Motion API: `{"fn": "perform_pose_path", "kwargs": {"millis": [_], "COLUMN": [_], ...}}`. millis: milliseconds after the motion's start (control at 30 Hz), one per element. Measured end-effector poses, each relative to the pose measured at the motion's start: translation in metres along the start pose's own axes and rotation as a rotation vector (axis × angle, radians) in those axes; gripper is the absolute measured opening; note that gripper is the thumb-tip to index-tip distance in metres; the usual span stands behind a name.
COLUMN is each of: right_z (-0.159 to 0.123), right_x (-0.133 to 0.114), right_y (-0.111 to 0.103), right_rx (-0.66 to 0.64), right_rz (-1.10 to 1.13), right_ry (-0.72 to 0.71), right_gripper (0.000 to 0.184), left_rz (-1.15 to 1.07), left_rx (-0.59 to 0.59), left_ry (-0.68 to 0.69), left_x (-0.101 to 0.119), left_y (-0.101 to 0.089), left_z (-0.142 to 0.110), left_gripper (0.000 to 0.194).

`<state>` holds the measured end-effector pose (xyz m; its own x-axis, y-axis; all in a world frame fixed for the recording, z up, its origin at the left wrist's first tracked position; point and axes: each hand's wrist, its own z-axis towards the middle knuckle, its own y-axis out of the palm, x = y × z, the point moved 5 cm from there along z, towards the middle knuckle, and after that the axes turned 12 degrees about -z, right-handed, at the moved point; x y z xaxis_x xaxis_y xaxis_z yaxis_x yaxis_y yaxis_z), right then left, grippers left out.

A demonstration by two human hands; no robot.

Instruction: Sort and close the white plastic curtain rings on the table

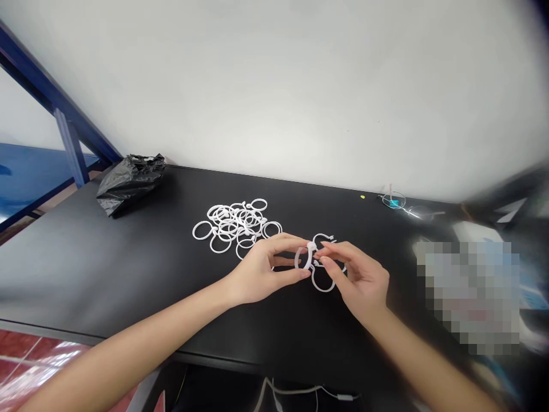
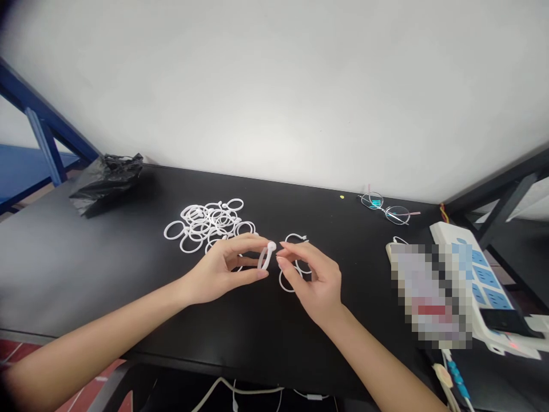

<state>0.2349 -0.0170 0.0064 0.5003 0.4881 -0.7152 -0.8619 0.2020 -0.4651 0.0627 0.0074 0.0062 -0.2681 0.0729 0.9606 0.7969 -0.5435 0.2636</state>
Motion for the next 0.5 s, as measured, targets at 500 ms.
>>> {"fn": "perform_pose_path", "kwargs": {"millis": [500], "right_z": [0.005], "right_x": [0.0049], "right_y": [0.0036], "right_rx": [-0.078], "right_rz": [0.176], "right_ry": [0.143], "right_gripper": [0.016], "left_rz": [0.102], "left_rx": [-0.029], "left_ry": [-0.046], "left_x": [0.0061], "left_y": [0.0], "left_z": [0.0003], "left_gripper": [0.039]}}
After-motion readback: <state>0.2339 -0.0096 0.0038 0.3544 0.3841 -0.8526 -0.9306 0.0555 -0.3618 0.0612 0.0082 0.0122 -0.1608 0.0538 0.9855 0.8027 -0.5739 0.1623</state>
